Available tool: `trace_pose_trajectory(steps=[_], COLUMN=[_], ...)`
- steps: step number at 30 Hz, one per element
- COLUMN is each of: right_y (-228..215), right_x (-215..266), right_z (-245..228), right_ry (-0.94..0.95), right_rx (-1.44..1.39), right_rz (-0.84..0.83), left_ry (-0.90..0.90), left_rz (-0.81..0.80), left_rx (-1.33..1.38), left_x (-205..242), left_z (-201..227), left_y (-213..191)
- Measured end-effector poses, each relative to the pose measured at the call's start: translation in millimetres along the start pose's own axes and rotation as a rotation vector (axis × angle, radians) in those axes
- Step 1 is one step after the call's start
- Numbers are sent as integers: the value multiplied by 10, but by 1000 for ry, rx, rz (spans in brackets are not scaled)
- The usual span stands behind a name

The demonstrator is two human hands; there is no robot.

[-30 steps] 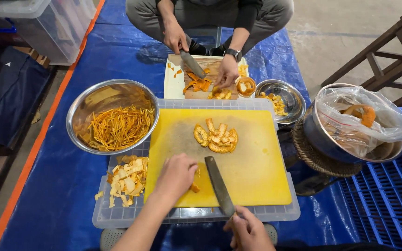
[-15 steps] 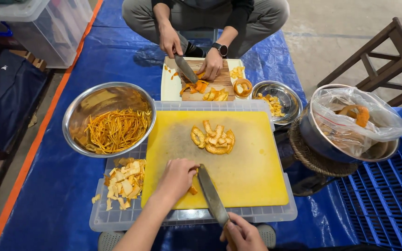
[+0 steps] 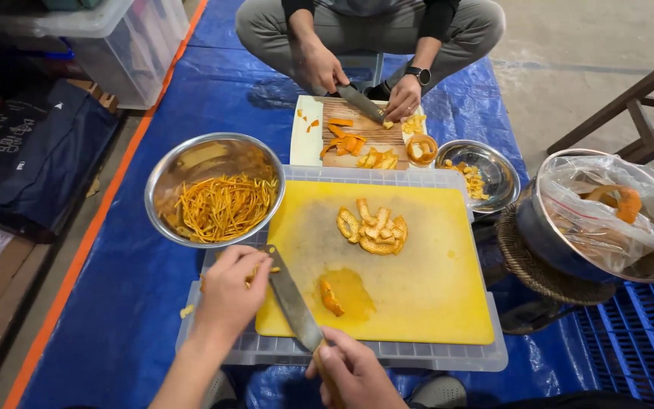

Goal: The person slices orange vegetable pieces into thin strips on a yellow cutting board using a knife. They gather the strips and place them into a metal bowl. Another person across the table also slices vegetables on a separate board.

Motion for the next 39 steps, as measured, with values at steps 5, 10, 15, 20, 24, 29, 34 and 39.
trace_pose_trajectory(steps=[5,10,15,20,24,29,34,39], right_y=[-135,-348,-808,-740,-646,-686,-706,-644], right_x=[-19,-43,42,299,344,313,271,302], right_z=[70,205,345,209,339,415,452,398], right_ry=[92,81,112,177,145,156,200,81], right_rx=[35,167,287,547,538,584,709,638], right_rz=[88,150,477,514,496,445,359,454], left_ry=[-323,-318,8,365,474,513,483,549], left_rz=[-88,-219,-365,-329,-269,-275,-288,-244], left_rx=[-115,-364,20,78,98,87,118,219], left_x=[81,224,392,532,552,529,490,408], left_z=[-354,-106,426,456,405,390,358,409], left_y=[-107,73,446,678,730,756,783,728])
Point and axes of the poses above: each hand's wrist, its own x-axis away from the middle knuckle, its own y-axis out of the palm, z = x × y, the point moved 2 cm from there along -x, towards the middle knuckle, and after that the axes turned 1 degree about -x, right-handed, at the moved point
